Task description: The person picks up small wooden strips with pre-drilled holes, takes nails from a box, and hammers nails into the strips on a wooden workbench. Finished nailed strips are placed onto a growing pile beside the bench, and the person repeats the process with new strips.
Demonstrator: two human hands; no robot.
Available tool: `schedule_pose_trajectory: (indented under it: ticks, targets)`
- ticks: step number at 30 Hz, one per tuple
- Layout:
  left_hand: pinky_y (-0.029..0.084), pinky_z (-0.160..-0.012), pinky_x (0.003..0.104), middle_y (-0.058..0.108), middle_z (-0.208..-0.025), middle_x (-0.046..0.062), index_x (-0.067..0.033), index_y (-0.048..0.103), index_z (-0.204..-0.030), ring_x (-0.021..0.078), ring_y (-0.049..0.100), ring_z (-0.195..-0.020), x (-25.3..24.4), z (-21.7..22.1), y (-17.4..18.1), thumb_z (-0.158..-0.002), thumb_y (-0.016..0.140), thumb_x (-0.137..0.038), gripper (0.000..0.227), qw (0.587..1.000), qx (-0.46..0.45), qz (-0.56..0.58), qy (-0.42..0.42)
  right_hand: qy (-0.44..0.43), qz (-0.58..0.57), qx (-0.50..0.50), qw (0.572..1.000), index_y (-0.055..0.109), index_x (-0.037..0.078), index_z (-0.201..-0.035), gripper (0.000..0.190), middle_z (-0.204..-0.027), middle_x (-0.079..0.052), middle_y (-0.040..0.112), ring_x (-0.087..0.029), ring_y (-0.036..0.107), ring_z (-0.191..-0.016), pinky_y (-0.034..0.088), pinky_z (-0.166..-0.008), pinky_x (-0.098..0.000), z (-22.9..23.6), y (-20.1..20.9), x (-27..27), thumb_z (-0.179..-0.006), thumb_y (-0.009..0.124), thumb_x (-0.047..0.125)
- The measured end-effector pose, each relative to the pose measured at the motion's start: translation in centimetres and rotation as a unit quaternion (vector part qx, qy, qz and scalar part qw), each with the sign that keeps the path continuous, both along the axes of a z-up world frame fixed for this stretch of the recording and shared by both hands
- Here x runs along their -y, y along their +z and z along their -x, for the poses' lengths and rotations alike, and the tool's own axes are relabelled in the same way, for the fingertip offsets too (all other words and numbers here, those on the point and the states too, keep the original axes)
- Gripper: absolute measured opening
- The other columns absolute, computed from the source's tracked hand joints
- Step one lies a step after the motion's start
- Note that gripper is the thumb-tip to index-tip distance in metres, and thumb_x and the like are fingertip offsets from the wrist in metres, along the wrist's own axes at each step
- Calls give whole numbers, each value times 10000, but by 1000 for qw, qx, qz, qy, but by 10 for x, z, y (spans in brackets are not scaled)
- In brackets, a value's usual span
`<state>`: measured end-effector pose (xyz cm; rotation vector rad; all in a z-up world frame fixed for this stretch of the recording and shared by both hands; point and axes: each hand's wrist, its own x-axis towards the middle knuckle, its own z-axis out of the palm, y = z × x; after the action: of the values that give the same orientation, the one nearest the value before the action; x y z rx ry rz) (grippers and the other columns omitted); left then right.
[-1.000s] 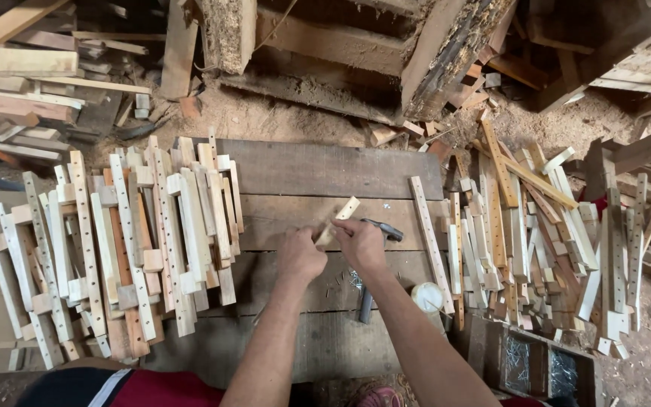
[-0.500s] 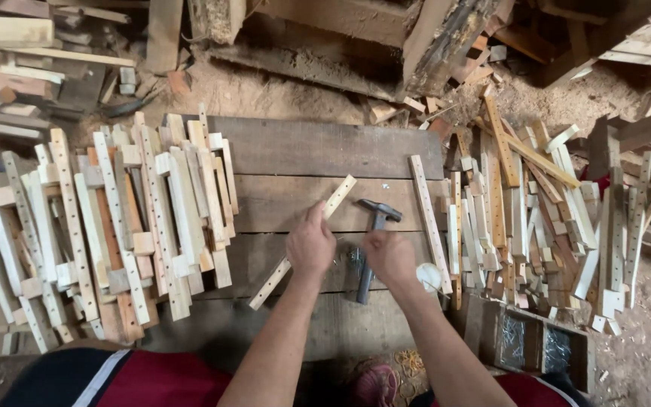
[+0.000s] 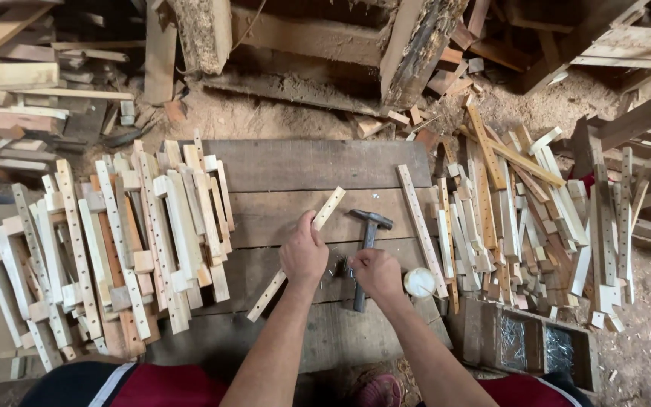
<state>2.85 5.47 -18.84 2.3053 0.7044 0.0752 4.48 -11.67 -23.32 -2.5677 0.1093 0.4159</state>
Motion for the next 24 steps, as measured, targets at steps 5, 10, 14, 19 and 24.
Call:
schedule_pose_trajectory:
  ticks: [5, 10, 14, 19, 24]
  targets:
    - [576, -839, 510, 755, -1056, 92, -349, 558, -1335, 372, 731, -993, 0, -3, -6, -1026, 451, -307, 330, 1000, 8, -11, 1, -49, -113, 9, 992, 821, 238, -954, 160, -759, -40, 789, -247, 763, -828, 590, -759, -399, -4, 30, -5, -818, 764, 302]
    - [563, -859, 519, 758, -1021, 125, -336, 572, -1296, 388, 735, -990, -2, 0, 10, -1002, 487, -290, 309, 1000, -1, 14, 4, -88, -241, 12, 966, 801, 118, -1013, 180, -787, -70, 801, -151, 770, -716, 588, -712, -333, -16, 47, -28, -856, 745, 186]
    - [566, -857, 479, 757, -1017, 61, -370, 640, -1172, 336, 727, -1008, -6, -2, -6, -965, 568, -422, 225, 999, 31, 34, -9, -57, -325, 39, 943, 789, 38, -1052, 193, -884, -158, 790, -220, 774, -793, 613, -724, -352, -31, 64, -47, -879, 718, 87]
    - [566, -882, 478, 748, -1021, 28, -367, 690, -1097, 307, 712, -1038, -11, -3, -2, -956, 572, -500, 227, 998, 54, 38, -26, 14, -337, 66, 939, 817, 100, -1057, 224, -867, -127, 787, -202, 770, -805, 615, -748, -349, -46, 58, -63, -877, 707, 25]
    - [569, -870, 507, 747, -1008, 46, -327, 715, -1052, 341, 705, -1025, -15, 3, 15, -955, 625, -397, 149, 994, 60, 84, -35, 52, -416, -8, 908, 727, 6, -1129, 285, -903, -110, 739, -147, 714, -789, 602, -782, -283, -59, 43, -59, -859, 706, -84]
